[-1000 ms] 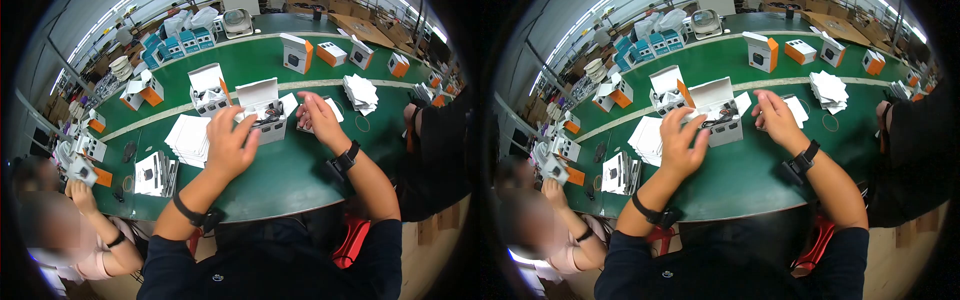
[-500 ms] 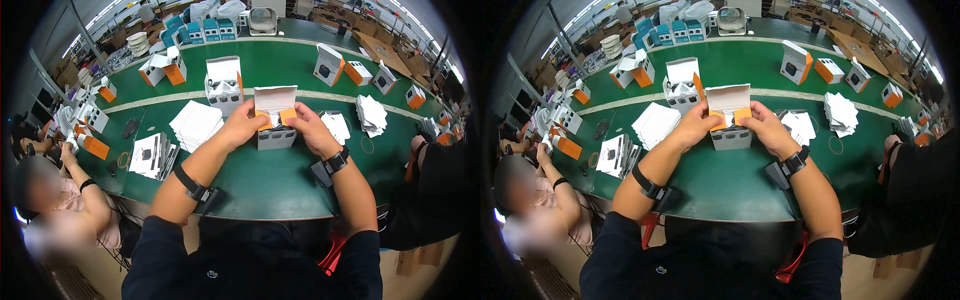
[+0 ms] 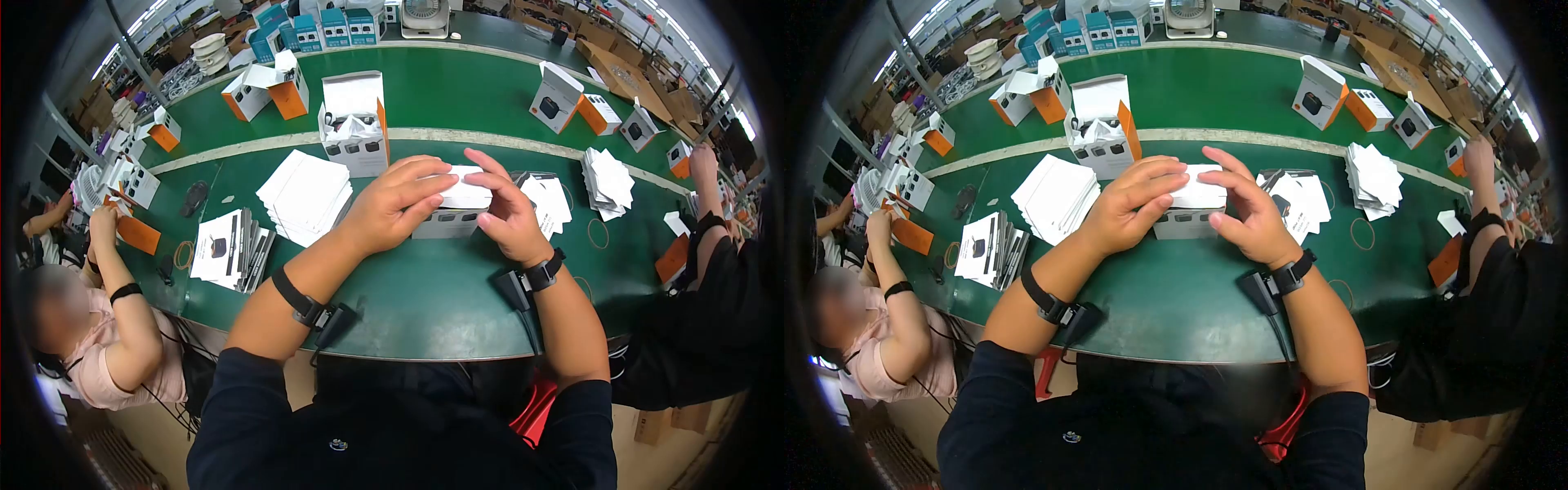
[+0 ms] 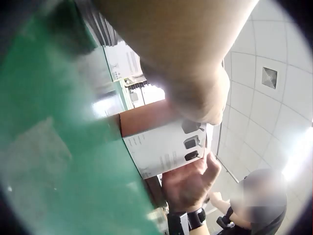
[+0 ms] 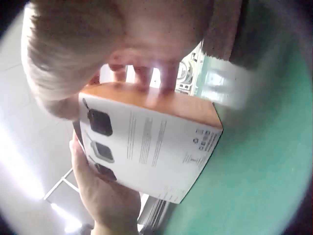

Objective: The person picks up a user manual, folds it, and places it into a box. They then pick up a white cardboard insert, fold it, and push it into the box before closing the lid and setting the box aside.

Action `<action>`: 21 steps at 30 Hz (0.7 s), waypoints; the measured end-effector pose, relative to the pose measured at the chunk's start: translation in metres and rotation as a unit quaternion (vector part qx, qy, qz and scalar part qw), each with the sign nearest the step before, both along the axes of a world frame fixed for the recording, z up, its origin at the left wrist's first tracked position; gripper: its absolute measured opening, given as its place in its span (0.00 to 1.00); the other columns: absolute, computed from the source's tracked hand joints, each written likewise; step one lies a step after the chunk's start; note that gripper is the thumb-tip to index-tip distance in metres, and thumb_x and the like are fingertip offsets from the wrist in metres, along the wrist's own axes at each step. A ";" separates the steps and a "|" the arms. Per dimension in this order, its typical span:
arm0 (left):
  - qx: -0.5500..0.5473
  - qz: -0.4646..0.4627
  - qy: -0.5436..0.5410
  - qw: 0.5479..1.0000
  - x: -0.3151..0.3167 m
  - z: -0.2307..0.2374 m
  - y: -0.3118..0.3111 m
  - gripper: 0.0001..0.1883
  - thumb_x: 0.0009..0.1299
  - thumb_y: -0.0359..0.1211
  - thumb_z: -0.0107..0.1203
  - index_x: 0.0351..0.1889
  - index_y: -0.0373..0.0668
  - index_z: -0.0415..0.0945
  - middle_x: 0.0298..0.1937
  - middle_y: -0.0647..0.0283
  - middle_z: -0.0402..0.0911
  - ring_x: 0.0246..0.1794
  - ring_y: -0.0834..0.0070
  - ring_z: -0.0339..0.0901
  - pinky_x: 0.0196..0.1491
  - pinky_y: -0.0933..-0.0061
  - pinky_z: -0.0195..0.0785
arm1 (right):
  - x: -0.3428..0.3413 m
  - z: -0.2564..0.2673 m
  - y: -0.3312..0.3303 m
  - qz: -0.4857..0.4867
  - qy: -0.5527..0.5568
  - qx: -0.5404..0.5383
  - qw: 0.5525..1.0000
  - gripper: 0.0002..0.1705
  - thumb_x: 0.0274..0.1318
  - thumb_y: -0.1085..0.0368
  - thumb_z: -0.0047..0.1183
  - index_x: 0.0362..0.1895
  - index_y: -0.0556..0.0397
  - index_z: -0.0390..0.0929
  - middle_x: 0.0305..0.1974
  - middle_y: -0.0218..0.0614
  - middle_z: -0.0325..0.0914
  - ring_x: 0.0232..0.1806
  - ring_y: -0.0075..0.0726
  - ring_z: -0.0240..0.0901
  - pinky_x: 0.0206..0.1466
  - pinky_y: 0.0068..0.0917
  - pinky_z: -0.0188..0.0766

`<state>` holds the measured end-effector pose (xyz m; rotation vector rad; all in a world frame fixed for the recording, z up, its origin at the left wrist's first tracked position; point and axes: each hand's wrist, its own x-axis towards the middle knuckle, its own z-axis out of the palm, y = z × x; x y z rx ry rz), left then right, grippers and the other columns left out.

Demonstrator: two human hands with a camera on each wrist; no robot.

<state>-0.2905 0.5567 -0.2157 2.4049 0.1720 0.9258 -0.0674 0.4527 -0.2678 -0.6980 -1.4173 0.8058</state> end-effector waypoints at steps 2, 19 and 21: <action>0.026 -0.001 0.015 1.000 -0.001 0.004 0.002 0.17 0.77 0.29 0.56 0.62 0.42 0.83 0.67 0.51 0.78 0.69 0.51 0.73 0.70 0.56 0.65 | 0.002 -0.001 -0.002 -0.009 -0.008 -0.003 1.000 0.22 0.63 0.73 0.57 0.62 0.51 0.81 0.77 0.45 0.60 0.77 0.43 0.59 0.78 0.42 0.57; 0.052 0.166 0.172 0.970 0.014 0.035 -0.025 0.24 0.73 0.36 0.65 0.68 0.50 0.79 0.68 0.46 0.71 0.66 0.49 0.74 0.65 0.59 0.71 | 0.035 0.017 -0.023 -0.228 -0.218 0.029 0.948 0.33 0.61 0.56 0.67 0.69 0.51 0.77 0.74 0.52 0.66 0.75 0.56 0.65 0.75 0.43 0.62; 0.069 0.195 0.118 0.971 0.042 0.041 -0.012 0.26 0.75 0.37 0.62 0.70 0.41 0.74 0.63 0.46 0.72 0.62 0.51 0.75 0.62 0.60 0.72 | 0.065 0.021 -0.033 -0.321 -0.189 -0.109 0.922 0.29 0.61 0.55 0.67 0.62 0.58 0.81 0.63 0.51 0.78 0.64 0.53 0.76 0.66 0.39 0.71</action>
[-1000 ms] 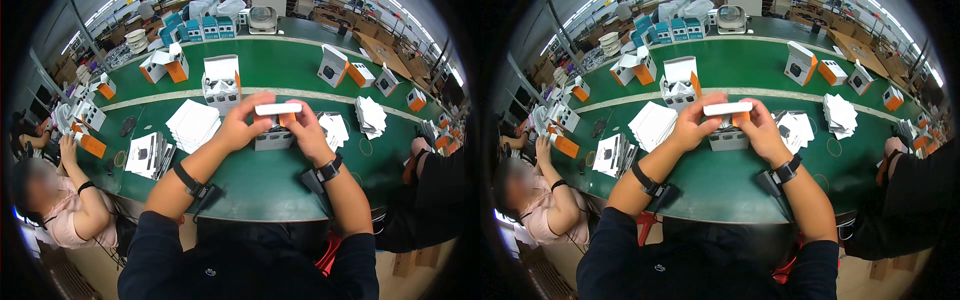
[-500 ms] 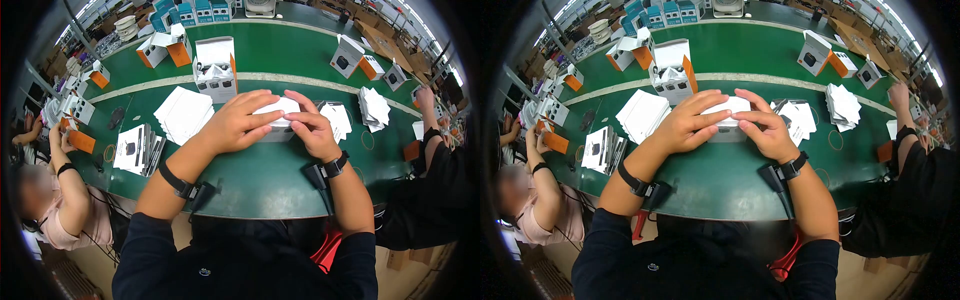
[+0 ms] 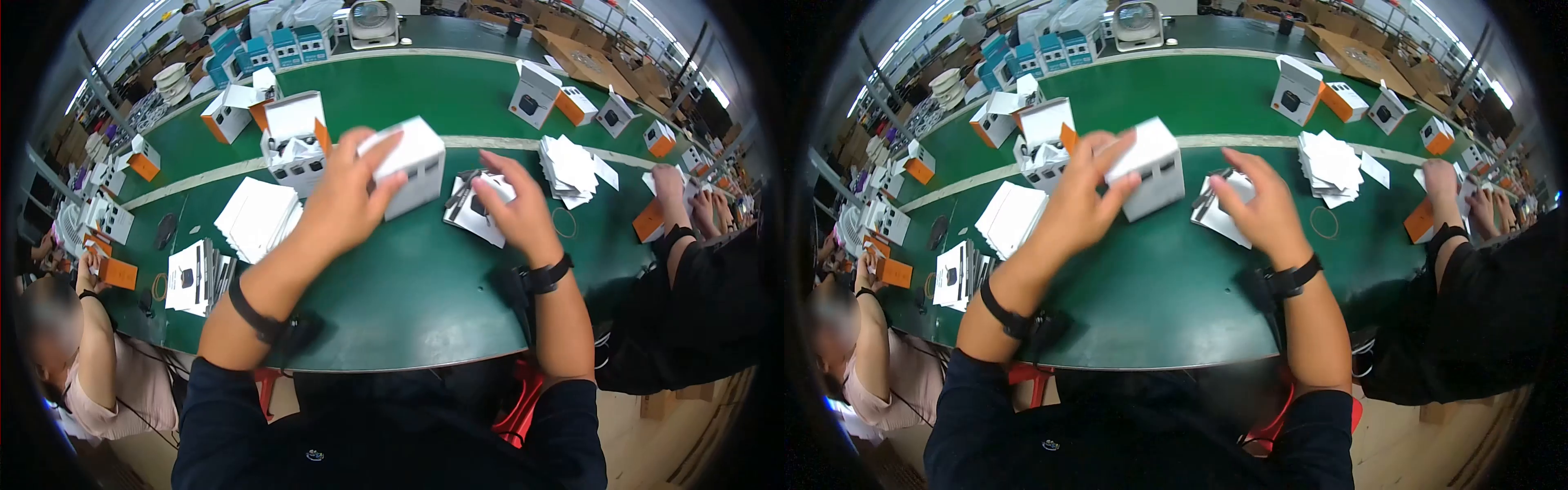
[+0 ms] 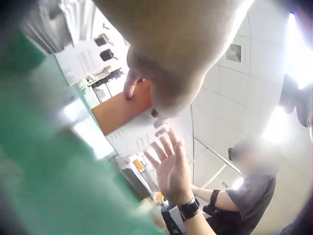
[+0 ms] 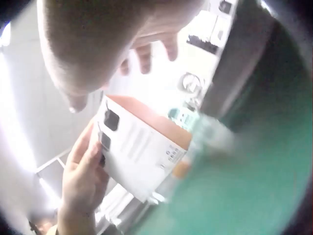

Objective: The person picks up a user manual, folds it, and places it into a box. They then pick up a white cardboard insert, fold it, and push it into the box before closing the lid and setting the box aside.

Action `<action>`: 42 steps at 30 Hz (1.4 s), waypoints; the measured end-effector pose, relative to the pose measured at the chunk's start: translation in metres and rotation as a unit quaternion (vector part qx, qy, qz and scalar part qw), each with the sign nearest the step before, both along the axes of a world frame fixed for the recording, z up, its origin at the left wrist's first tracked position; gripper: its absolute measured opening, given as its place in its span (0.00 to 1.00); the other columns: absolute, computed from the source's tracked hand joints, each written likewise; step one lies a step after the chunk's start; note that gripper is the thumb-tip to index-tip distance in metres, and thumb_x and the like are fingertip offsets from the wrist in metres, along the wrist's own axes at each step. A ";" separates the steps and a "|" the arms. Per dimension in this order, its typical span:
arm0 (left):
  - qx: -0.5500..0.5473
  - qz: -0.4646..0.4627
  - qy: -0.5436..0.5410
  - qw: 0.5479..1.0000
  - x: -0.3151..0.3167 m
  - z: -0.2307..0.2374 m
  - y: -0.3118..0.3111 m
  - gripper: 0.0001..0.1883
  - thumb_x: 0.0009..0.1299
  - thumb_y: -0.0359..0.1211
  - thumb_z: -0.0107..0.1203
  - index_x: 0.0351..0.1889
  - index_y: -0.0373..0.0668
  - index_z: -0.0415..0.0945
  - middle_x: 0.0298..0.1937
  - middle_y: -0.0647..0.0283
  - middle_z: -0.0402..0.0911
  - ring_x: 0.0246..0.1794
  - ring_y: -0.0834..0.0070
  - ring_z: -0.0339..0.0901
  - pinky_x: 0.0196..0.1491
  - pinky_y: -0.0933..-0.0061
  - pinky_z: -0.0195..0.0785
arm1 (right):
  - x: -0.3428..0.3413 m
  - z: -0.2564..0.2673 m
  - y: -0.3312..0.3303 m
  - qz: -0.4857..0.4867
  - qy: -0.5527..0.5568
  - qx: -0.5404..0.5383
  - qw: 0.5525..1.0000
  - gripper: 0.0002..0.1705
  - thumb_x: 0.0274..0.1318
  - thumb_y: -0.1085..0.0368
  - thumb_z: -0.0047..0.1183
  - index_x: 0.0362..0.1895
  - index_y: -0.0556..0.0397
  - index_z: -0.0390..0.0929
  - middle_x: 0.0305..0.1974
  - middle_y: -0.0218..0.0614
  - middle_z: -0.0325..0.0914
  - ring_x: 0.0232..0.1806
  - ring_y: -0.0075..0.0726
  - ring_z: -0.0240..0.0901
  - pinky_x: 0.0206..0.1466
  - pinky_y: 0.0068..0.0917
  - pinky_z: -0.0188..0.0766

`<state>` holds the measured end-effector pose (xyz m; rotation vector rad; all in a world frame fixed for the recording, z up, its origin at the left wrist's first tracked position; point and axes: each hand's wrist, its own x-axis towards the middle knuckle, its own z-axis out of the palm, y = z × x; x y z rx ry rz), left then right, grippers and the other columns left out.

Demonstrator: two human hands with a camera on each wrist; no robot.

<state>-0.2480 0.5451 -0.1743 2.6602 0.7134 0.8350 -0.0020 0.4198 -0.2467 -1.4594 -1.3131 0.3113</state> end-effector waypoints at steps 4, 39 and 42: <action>0.050 0.029 -0.024 0.998 0.074 0.002 0.064 0.26 0.75 0.38 0.60 0.69 0.40 0.72 0.63 0.44 0.72 0.58 0.50 0.78 0.58 0.59 0.74 | 0.034 -0.016 -0.017 -0.104 -0.181 -0.149 0.967 0.36 0.46 0.41 0.75 0.48 0.59 0.87 0.47 0.48 0.83 0.50 0.55 0.80 0.54 0.45 0.77; 0.063 0.330 0.463 0.820 0.123 0.022 0.260 0.17 0.66 0.30 0.62 0.54 0.46 0.88 0.60 0.55 0.86 0.60 0.54 0.84 0.56 0.55 0.79 | 0.049 -0.058 0.016 -0.107 0.110 0.162 0.975 0.13 0.77 0.63 0.48 0.53 0.59 0.77 0.39 0.34 0.84 0.37 0.25 0.79 0.43 0.26 0.74; 0.072 0.278 0.476 0.831 0.132 0.038 0.243 0.12 0.66 0.30 0.60 0.44 0.35 0.88 0.52 0.45 0.87 0.53 0.48 0.86 0.52 0.54 0.80 | 0.051 -0.054 0.014 -0.071 0.238 0.149 0.957 0.13 0.78 0.62 0.47 0.56 0.59 0.73 0.43 0.34 0.84 0.41 0.23 0.79 0.47 0.22 0.73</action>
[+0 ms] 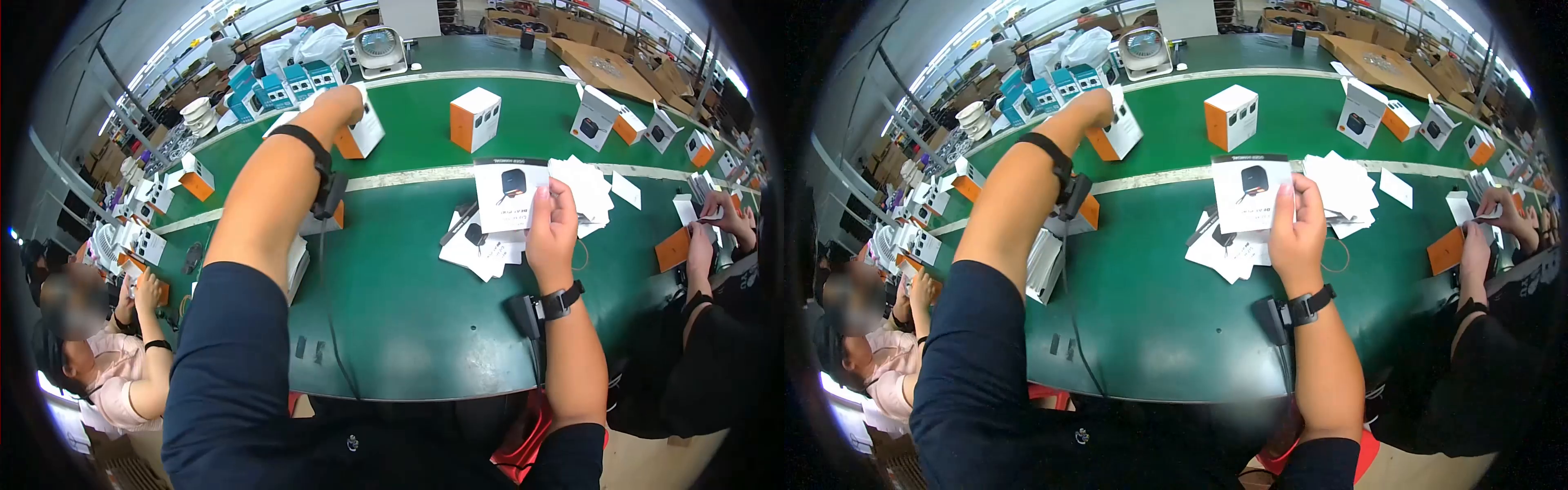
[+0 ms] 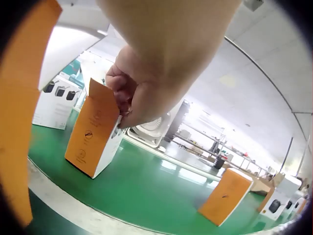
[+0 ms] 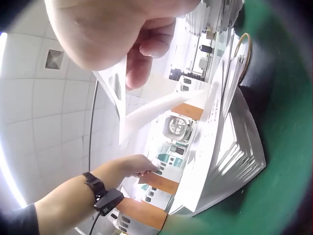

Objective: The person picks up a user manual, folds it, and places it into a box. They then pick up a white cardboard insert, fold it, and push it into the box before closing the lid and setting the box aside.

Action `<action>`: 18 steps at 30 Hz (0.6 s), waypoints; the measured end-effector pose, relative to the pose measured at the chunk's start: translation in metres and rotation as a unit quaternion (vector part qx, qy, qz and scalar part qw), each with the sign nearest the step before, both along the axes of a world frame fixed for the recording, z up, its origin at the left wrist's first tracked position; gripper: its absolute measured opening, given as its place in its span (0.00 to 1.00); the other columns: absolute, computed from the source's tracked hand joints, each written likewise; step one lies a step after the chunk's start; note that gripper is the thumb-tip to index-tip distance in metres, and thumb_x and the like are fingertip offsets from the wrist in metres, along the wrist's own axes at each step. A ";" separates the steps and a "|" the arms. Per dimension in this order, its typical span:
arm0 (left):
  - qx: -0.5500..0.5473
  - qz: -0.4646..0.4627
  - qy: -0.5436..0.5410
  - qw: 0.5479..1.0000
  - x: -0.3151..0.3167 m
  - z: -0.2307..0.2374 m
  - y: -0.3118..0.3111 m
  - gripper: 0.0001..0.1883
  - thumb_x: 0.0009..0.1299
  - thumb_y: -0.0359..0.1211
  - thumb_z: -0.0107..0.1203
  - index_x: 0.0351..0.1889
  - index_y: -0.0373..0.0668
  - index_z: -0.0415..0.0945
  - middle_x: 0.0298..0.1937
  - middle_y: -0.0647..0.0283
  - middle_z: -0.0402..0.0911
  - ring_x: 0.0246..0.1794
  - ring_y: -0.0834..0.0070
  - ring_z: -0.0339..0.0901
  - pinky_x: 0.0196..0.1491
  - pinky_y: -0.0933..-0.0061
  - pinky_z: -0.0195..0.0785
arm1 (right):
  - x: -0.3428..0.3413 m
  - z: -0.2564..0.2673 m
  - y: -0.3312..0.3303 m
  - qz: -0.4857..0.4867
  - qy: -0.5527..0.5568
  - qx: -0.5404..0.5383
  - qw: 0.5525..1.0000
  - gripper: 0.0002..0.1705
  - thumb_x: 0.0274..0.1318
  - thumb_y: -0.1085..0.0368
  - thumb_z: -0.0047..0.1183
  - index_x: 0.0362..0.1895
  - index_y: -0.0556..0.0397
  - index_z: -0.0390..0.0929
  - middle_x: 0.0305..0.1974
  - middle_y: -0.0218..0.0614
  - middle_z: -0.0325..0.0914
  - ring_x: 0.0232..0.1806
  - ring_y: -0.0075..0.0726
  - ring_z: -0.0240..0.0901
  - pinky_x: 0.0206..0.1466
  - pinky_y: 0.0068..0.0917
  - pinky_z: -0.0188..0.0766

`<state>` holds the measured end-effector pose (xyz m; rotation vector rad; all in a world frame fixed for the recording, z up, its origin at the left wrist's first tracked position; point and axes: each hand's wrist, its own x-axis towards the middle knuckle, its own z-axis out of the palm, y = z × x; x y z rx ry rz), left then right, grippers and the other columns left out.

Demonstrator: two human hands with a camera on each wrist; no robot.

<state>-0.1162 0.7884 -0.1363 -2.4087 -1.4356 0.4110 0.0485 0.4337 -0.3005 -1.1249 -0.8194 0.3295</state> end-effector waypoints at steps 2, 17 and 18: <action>0.002 -0.081 0.010 0.997 0.000 0.012 -0.016 0.12 0.65 0.35 0.62 0.39 0.34 0.88 0.46 0.42 0.87 0.46 0.48 0.87 0.48 0.53 0.79 | 0.002 0.008 -0.003 0.041 0.153 0.011 0.987 0.14 0.79 0.62 0.45 0.58 0.58 0.69 0.45 0.36 0.83 0.43 0.19 0.78 0.46 0.20 0.74; -0.004 -0.377 -0.184 0.908 -0.169 -0.009 -0.267 0.09 0.70 0.33 0.63 0.41 0.38 0.78 0.35 0.55 0.78 0.38 0.54 0.80 0.39 0.54 0.74 | -0.029 0.041 -0.006 0.176 0.276 0.158 0.932 0.14 0.79 0.62 0.42 0.62 0.52 0.68 0.53 0.36 0.81 0.51 0.30 0.83 0.51 0.33 0.83; -0.004 -0.374 -0.192 0.907 -0.176 -0.011 -0.274 0.09 0.70 0.33 0.63 0.41 0.38 0.78 0.35 0.55 0.78 0.38 0.54 0.80 0.39 0.54 0.74 | -0.044 0.048 -0.009 0.198 0.267 0.175 0.927 0.14 0.80 0.63 0.42 0.62 0.53 0.67 0.53 0.37 0.81 0.51 0.30 0.82 0.54 0.33 0.82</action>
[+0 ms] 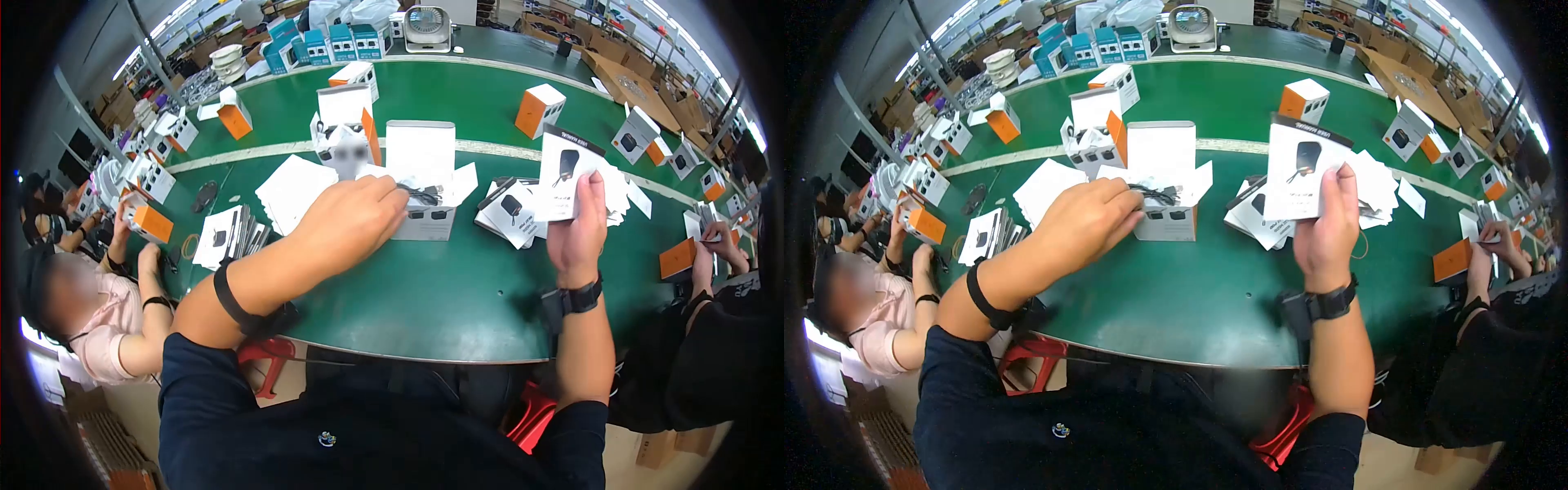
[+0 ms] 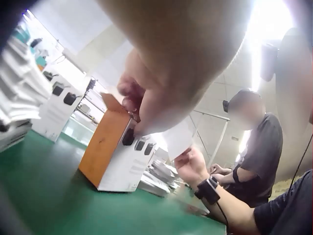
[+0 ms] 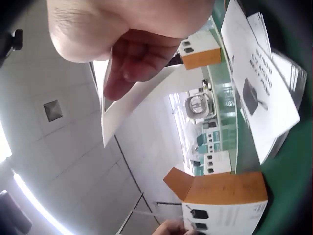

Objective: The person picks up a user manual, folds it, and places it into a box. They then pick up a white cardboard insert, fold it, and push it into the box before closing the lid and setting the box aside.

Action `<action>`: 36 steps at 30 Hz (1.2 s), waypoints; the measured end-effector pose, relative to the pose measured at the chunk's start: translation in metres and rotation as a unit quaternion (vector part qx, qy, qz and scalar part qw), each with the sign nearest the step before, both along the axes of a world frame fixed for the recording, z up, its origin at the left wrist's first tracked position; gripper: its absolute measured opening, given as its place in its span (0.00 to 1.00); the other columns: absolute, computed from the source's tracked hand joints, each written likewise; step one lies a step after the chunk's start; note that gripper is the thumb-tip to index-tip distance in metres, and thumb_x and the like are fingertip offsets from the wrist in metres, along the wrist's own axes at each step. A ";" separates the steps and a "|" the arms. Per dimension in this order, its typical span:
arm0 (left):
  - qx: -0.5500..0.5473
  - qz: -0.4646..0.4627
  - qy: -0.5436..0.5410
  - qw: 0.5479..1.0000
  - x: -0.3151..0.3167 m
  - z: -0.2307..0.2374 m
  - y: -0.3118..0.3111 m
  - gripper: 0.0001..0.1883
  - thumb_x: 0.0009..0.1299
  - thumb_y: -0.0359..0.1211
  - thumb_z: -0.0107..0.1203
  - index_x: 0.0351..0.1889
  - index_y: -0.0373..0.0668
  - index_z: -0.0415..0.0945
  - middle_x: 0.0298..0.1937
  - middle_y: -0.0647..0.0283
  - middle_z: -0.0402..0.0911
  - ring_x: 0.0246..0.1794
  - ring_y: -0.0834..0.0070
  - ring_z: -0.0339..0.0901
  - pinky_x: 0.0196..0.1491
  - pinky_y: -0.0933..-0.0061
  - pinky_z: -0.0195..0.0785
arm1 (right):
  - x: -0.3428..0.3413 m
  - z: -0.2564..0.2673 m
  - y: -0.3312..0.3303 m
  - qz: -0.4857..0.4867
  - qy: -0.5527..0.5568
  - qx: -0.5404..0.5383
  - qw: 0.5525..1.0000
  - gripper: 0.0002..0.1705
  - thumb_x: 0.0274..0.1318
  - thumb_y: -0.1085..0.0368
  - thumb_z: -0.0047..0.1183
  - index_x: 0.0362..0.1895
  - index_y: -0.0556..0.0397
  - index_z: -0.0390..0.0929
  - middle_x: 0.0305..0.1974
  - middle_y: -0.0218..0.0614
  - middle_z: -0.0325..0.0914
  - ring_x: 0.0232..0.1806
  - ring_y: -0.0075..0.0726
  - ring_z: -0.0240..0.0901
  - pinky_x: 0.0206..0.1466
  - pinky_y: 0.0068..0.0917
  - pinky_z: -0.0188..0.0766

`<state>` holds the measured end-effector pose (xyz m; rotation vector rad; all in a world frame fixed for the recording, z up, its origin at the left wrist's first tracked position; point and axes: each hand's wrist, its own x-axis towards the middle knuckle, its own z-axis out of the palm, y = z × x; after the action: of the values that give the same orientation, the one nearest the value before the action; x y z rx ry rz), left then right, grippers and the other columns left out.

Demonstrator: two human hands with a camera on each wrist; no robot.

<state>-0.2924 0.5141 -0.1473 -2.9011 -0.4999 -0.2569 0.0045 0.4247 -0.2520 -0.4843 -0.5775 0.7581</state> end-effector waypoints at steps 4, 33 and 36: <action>-0.270 -0.016 -0.269 0.924 -0.029 -0.004 -0.034 0.27 0.70 0.44 0.69 0.60 0.35 0.79 0.43 0.56 0.84 0.38 0.63 0.82 0.43 0.66 0.77 | -0.081 0.015 -0.019 -0.009 -0.165 0.021 0.986 0.16 0.80 0.64 0.40 0.64 0.56 0.66 0.55 0.40 0.79 0.55 0.29 0.78 0.60 0.31 0.75; -0.443 -0.072 -0.189 0.873 -0.068 -0.020 -0.013 0.14 0.76 0.30 0.54 0.57 0.39 0.83 0.41 0.51 0.84 0.38 0.58 0.83 0.44 0.62 0.75 | -0.145 0.038 -0.043 0.276 -0.301 -0.270 0.872 0.13 0.71 0.65 0.60 0.54 0.58 0.79 0.38 0.32 0.83 0.33 0.22 0.84 0.31 0.18 0.75; -0.353 -0.107 -0.149 0.917 -0.067 -0.020 -0.011 0.12 0.78 0.38 0.57 0.49 0.39 0.83 0.38 0.53 0.84 0.38 0.56 0.83 0.43 0.59 0.75 | -0.147 0.053 -0.044 0.284 -0.350 -0.295 0.843 0.10 0.72 0.64 0.59 0.48 0.58 0.82 0.35 0.32 0.83 0.31 0.23 0.83 0.30 0.19 0.75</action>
<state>-0.3591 0.5032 -0.1670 -3.6575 -0.3676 -0.6854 -0.1424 0.3812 -0.1986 -1.2231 -1.2111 1.3526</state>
